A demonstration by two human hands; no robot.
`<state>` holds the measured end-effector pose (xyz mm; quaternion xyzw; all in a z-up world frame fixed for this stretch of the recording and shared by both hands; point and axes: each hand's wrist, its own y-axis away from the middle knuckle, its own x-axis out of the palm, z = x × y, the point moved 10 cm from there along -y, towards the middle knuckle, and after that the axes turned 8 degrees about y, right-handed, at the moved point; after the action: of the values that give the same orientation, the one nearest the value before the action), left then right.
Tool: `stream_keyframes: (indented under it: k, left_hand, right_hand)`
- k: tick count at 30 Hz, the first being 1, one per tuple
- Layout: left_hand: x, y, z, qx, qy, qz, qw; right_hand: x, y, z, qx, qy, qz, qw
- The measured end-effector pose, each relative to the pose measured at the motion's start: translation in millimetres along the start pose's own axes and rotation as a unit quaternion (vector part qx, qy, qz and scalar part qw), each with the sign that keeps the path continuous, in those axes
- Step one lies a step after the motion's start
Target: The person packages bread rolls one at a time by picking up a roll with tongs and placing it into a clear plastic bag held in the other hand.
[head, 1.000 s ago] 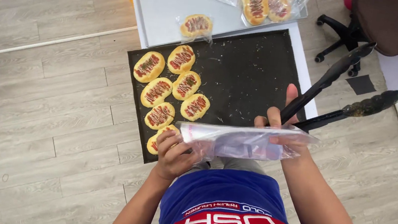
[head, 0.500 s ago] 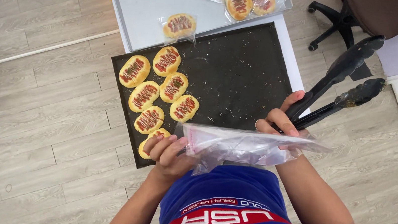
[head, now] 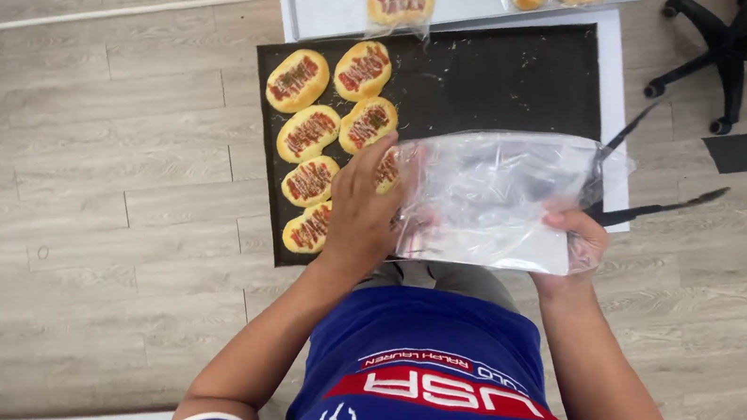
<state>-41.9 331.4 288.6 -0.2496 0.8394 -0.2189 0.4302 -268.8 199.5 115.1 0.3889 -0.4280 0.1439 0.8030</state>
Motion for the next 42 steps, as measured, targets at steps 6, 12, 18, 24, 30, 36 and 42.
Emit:
stream_keyframes:
  k: [6, 12, 18, 24, 30, 36, 42]
  left_hand:
    - [70, 63, 42, -0.104, -0.048, 0.124, 0.986]
    - [73, 51, 37, -0.101, 0.096, 0.184, 0.973]
    - [75, 66, 50, -0.246, 0.298, 0.206, 0.899]
    - [53, 60, 44, -0.1, 0.212, 0.094, 0.968]
    - [-14, 56, 95, -0.185, 0.17, 0.092, 0.964]
    - [-106, 86, 150, -0.371, 0.142, 0.011, 0.918]
    - [-104, 129, 134, -0.348, 0.134, -0.034, 0.927]
  right_hand:
    - [8, -2, -3, -0.005, 0.048, -0.01, 0.999]
    - [20, -5, 2, -0.031, 0.051, -0.007, 0.998]
    - [48, 2, -14, -0.051, 0.107, -0.016, 0.993]
    - [56, 4, -23, -0.062, 0.136, -0.029, 0.988]
    - [-20, -27, 21, -0.051, 0.118, -0.062, 0.99]
    - [-75, -89, 47, -0.087, 0.042, -0.056, 0.994]
    - [21, -213, 74, -0.103, 0.022, 0.064, 0.992]
